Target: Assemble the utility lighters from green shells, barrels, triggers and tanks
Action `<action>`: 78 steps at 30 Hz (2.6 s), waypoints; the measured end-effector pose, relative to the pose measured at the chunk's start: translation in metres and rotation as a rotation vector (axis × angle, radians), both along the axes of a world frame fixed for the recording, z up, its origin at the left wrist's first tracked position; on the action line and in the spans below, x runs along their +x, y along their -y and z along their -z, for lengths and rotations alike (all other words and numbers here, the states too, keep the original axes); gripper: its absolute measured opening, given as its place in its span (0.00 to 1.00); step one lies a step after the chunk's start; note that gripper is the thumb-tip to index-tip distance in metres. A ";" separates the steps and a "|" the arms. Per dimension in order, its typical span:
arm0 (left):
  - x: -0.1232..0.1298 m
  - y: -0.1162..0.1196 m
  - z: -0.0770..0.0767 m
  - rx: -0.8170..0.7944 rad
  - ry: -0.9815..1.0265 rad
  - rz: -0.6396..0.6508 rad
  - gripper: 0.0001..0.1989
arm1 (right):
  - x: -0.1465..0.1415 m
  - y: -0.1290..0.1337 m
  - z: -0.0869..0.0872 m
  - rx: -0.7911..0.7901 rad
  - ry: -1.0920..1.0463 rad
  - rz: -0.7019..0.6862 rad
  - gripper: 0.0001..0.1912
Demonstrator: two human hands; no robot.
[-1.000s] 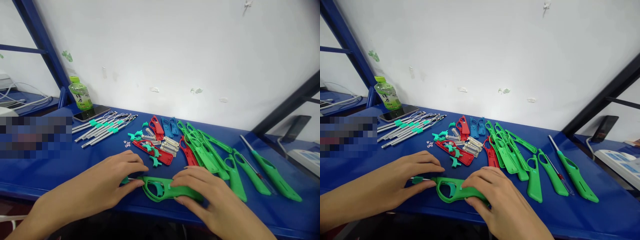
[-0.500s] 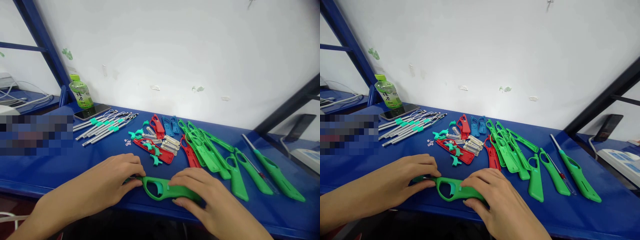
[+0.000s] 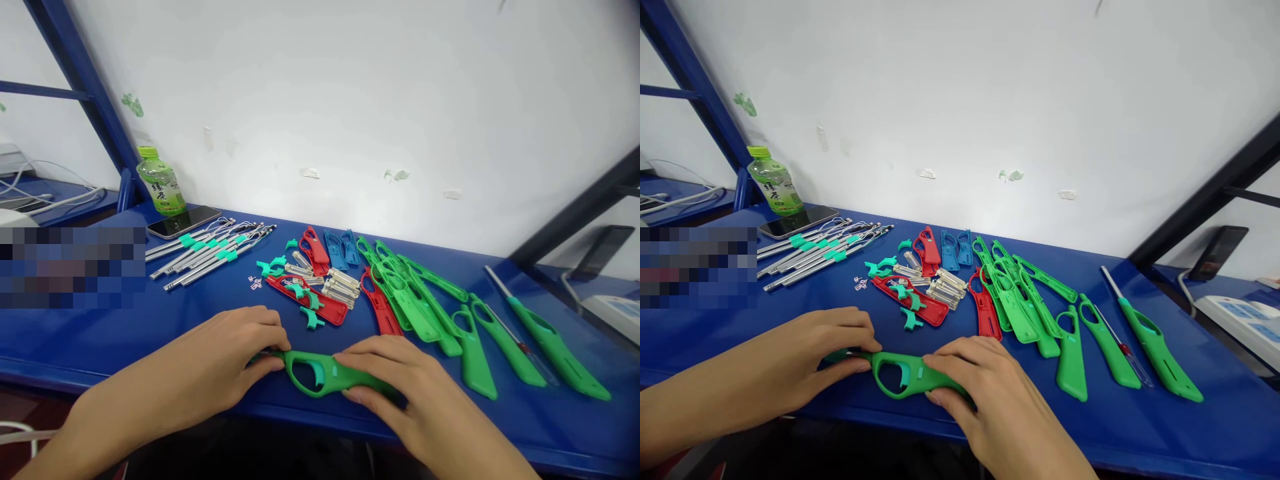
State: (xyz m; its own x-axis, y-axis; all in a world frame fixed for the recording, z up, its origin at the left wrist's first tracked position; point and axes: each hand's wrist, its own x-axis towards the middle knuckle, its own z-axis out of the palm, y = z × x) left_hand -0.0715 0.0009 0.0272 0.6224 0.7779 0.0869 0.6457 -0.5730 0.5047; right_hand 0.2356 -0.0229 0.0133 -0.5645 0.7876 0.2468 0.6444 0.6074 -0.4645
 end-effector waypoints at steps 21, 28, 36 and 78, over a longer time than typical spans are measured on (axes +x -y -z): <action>0.005 0.009 0.017 0.103 -0.097 0.001 0.14 | -0.003 0.005 0.009 -0.156 -0.056 0.087 0.14; 0.006 0.008 0.017 0.103 -0.130 -0.018 0.09 | -0.004 0.004 0.005 -0.239 -0.024 0.132 0.12; 0.000 0.011 0.016 0.105 -0.152 -0.017 0.10 | -0.001 -0.002 0.003 -0.420 -0.068 0.184 0.20; 0.023 0.013 -0.013 0.735 0.042 0.073 0.15 | 0.011 0.002 0.010 -0.498 -0.509 0.177 0.22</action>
State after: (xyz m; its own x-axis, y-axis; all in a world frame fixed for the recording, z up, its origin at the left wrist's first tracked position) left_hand -0.0486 -0.0126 0.0399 0.6551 0.4664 0.5944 0.5811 -0.8138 -0.0019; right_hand 0.2462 -0.0252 0.0029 -0.3291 0.9437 0.0338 0.3446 0.1533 -0.9262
